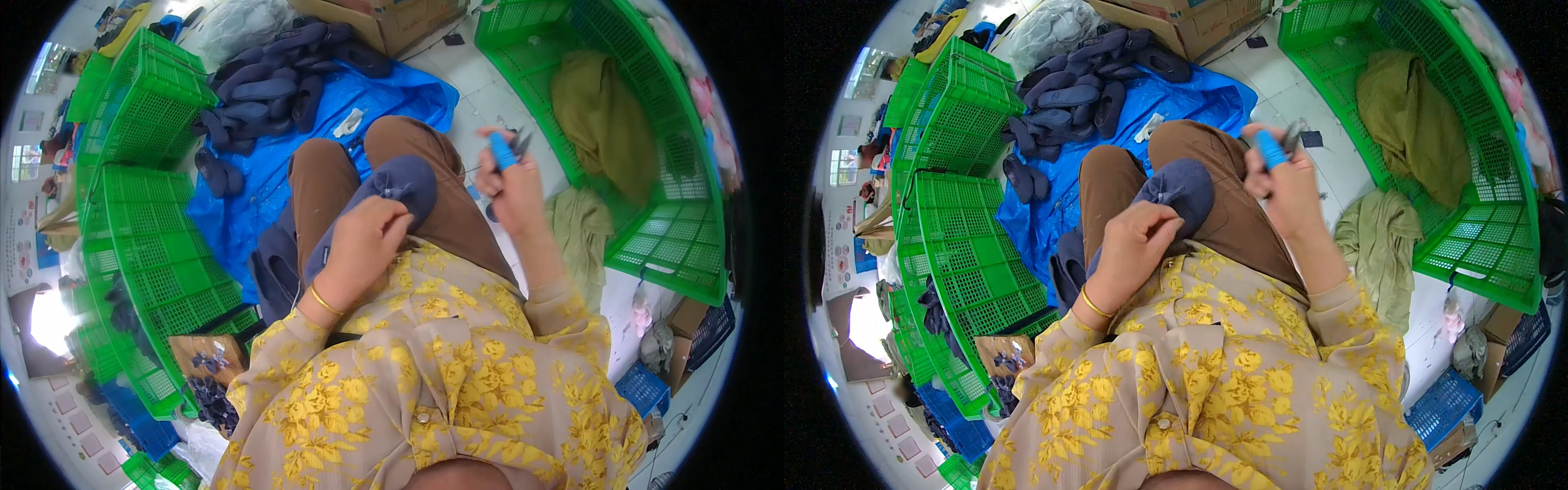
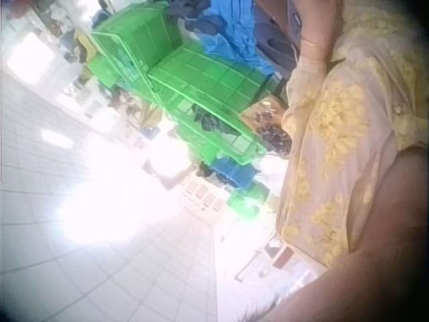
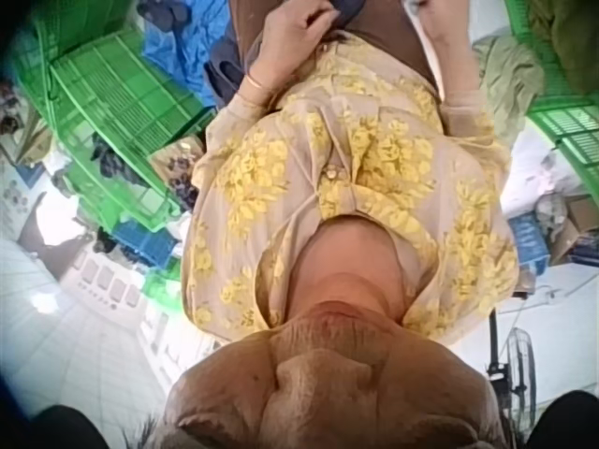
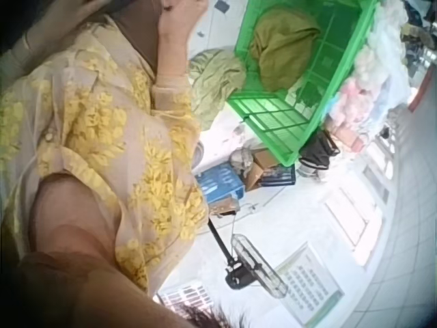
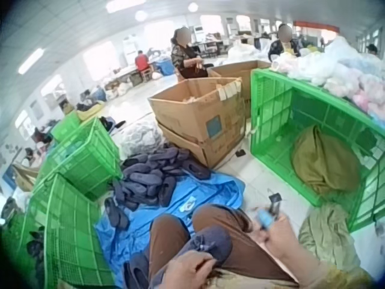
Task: The person sits on the floor and uses a blue-handled tool to stitch or attach a small piece of fabric to a dark blue slipper. They handle the slipper and tool repeatedly, working on the same item.
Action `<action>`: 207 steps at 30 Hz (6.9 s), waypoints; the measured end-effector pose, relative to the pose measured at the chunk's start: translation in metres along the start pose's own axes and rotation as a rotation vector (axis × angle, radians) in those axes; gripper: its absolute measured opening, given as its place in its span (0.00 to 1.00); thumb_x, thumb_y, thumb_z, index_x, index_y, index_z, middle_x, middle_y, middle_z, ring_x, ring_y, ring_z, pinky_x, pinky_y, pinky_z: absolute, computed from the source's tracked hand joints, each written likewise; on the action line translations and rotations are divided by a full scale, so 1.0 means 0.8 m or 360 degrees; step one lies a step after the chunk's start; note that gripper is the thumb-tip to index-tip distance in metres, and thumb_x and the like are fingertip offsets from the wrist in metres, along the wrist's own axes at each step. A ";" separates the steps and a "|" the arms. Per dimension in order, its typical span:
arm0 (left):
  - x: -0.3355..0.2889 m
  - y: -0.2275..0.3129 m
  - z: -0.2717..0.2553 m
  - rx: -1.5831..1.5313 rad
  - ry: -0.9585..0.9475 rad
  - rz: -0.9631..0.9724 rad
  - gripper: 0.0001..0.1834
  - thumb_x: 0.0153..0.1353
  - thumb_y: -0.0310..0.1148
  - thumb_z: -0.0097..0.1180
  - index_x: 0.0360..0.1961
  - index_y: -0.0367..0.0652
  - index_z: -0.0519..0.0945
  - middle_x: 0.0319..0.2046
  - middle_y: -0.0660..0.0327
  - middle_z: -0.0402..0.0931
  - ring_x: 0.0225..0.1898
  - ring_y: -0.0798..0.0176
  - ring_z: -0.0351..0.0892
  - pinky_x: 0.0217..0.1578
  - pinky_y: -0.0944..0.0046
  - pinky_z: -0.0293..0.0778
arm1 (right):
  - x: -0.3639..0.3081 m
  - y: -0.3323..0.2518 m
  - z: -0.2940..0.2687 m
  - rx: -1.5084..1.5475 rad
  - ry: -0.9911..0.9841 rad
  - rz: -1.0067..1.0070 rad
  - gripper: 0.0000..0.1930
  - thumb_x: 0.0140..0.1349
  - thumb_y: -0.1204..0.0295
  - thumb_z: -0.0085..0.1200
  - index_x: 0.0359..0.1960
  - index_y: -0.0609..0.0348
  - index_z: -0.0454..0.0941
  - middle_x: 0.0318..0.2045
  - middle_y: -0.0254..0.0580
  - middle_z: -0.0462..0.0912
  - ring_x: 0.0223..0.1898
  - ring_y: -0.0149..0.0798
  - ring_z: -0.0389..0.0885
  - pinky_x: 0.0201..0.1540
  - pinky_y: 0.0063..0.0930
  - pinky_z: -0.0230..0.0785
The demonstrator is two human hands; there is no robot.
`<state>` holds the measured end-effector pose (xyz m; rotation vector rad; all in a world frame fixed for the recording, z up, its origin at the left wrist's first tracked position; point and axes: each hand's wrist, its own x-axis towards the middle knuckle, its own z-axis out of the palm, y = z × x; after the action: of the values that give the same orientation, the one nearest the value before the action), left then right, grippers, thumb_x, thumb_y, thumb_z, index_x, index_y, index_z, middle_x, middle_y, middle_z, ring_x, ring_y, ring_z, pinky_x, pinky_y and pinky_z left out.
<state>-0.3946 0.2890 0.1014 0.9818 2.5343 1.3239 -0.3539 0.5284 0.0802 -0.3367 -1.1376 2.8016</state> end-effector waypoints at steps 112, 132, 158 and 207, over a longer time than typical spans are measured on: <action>-0.102 -0.078 -0.119 0.0694 0.0357 -0.0044 0.11 0.52 0.28 0.56 0.39 0.42 0.81 0.28 0.56 0.77 0.33 0.51 0.78 0.34 0.54 0.75 | -0.030 -0.138 -0.114 -0.1167 0.1353 -0.1167 0.10 0.63 0.82 0.44 0.45 0.64 0.69 0.24 0.33 0.65 0.21 0.26 0.59 0.23 0.23 0.54; -0.368 -0.099 -0.248 0.1728 0.1794 -0.1372 0.10 0.56 0.32 0.56 0.37 0.38 0.74 0.34 0.48 0.73 0.38 0.41 0.75 0.39 0.46 0.72 | -0.012 -0.020 -0.093 -0.1112 0.0859 -0.0502 0.12 0.63 0.81 0.41 0.46 0.55 0.70 0.29 0.27 0.65 0.21 0.21 0.56 0.23 0.18 0.53; -0.066 0.052 -0.105 -0.0488 0.0089 -0.0158 0.12 0.53 0.23 0.65 0.40 0.38 0.79 0.35 0.62 0.78 0.35 0.71 0.77 0.34 0.73 0.73 | -0.085 0.007 0.148 -0.1991 -0.0732 -0.0634 0.13 0.54 0.77 0.62 0.42 0.54 0.78 0.28 0.39 0.75 0.25 0.37 0.75 0.27 0.27 0.67; -0.084 0.032 -0.097 -0.0735 -0.0347 -0.0190 0.10 0.50 0.18 0.67 0.36 0.38 0.84 0.36 0.59 0.82 0.39 0.64 0.82 0.41 0.69 0.76 | -0.097 -0.030 0.141 -0.2373 -0.1448 -0.0432 0.24 0.42 0.83 0.56 0.46 0.56 0.81 0.26 0.40 0.80 0.28 0.46 0.81 0.29 0.37 0.72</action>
<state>-0.3589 0.2057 0.1560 0.8110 1.9664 1.5671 -0.3056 0.4560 0.1883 1.0202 -2.8804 1.2513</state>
